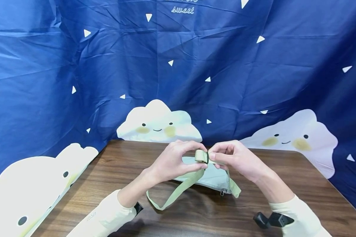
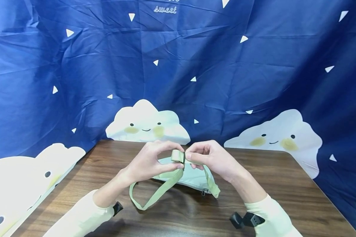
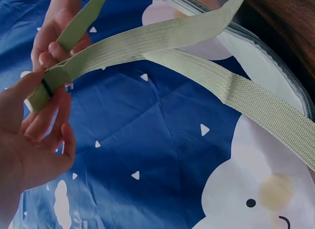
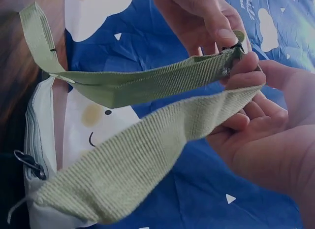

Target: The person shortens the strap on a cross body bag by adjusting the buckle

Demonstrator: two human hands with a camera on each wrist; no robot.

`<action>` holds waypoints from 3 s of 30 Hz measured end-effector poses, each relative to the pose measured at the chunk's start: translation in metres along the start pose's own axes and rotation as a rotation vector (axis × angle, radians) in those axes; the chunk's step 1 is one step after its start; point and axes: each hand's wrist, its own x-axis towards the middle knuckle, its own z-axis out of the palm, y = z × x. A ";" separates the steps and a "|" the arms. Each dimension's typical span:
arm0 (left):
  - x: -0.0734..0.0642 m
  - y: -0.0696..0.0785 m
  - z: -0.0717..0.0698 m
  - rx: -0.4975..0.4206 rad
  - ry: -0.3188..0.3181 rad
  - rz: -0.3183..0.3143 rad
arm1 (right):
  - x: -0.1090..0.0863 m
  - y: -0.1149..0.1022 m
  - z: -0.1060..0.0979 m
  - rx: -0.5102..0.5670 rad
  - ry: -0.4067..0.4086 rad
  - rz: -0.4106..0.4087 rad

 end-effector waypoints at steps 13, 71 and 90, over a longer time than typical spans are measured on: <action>0.000 0.002 -0.006 0.106 0.062 -0.014 | -0.004 0.008 -0.020 0.062 -0.086 -0.028; -0.004 -0.003 -0.001 0.209 0.042 -0.022 | -0.007 -0.010 -0.021 0.641 -0.138 -0.236; -0.006 -0.014 -0.022 -0.425 -0.312 -0.392 | -0.024 -0.020 -0.061 1.050 -0.134 -0.404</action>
